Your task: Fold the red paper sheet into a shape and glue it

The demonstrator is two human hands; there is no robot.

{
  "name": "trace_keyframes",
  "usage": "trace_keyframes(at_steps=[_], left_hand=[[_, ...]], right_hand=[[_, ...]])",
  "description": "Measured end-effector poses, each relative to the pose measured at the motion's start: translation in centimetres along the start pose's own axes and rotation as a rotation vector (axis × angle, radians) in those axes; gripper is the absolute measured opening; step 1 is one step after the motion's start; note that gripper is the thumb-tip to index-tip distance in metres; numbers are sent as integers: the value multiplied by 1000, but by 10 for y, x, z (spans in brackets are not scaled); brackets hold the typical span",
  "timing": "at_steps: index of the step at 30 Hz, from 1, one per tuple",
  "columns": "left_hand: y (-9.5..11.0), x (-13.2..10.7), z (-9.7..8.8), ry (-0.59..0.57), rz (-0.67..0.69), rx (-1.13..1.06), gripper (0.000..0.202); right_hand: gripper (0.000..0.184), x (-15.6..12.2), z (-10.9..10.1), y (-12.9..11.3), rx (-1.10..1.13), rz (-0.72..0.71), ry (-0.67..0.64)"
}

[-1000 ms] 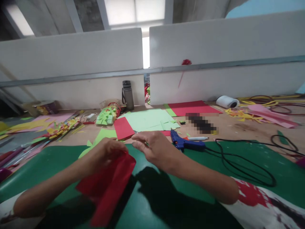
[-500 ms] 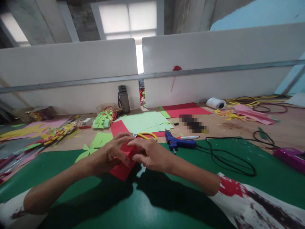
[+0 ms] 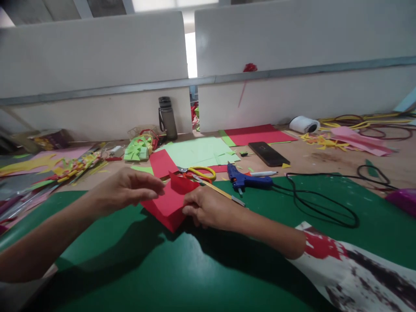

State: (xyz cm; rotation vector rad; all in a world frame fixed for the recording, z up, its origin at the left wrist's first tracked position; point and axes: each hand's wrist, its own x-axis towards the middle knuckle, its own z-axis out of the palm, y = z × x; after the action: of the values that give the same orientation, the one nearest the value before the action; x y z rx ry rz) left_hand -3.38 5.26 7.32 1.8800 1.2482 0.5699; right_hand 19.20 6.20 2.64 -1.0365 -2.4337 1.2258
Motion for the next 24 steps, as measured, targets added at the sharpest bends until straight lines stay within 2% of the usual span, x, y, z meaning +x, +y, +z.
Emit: trace_keyframes(at_steps=[3,9,19,24], left_hand=[[-3,-5,7,-120,17,100,32],[-18,2,27,-374,85,382,16],[-15,4,42,-302,87,613,12],[-14,2,43,-315,61,670,13]], right_hand=[[21,1,1,-2,14,2,-18],[17,3,2,-1,16,-3,4],[16,5,6,3,11,29,-2],[17,5,6,5,-32,25,18]])
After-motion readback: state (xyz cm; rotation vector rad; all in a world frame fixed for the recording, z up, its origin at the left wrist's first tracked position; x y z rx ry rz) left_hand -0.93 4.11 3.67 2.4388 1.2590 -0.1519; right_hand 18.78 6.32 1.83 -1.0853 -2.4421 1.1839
